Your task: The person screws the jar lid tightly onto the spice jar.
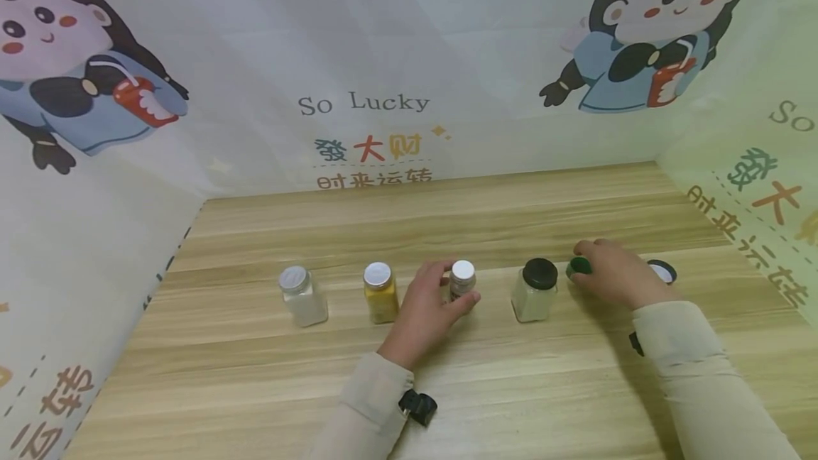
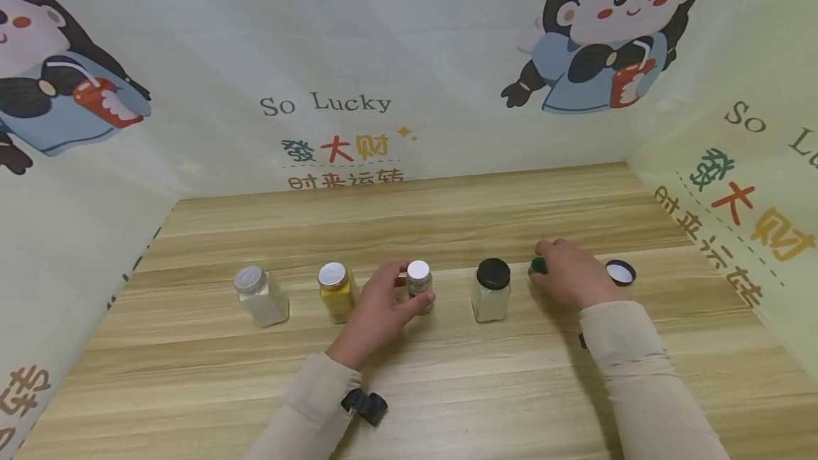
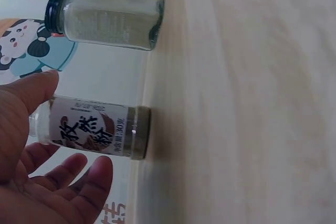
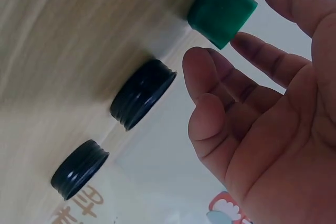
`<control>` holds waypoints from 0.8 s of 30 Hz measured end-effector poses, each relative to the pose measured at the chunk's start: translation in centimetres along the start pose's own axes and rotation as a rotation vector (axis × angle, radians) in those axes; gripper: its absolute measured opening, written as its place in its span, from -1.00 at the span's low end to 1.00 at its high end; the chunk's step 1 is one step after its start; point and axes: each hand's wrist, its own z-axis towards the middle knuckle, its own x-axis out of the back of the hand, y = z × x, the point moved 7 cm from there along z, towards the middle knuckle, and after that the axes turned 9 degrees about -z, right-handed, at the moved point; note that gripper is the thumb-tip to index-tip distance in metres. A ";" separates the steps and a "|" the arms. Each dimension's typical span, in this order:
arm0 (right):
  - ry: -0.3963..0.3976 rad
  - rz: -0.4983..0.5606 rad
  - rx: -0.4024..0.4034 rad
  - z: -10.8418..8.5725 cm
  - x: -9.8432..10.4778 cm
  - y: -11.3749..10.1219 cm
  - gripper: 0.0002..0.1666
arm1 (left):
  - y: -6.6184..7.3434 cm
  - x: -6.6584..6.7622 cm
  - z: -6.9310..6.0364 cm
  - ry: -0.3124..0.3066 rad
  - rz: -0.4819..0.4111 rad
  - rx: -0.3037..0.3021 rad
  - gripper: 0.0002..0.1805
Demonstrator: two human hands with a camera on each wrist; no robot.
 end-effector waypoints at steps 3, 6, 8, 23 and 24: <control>0.008 -0.001 0.016 0.0 -0.2 0.0 -0.46 | -0.2 -0.1 0.0 0.004 0.000 0.001 -0.41; 0.010 -0.003 0.023 0.1 -0.5 0.0 -0.48 | -0.2 -0.2 0.0 0.002 -0.007 0.000 -0.43; 0.011 -0.004 0.023 0.2 -0.6 0.0 -0.49 | -0.2 -0.3 0.1 -0.001 -0.010 -0.002 -0.46; 0.029 -0.009 0.044 0.3 -0.5 -0.3 -0.60 | -0.1 -0.5 0.0 -0.006 -0.019 0.019 -0.55; 0.031 -0.009 0.048 0.3 -0.5 -0.3 -0.60 | -0.1 -0.5 0.0 -0.008 -0.014 0.023 -0.54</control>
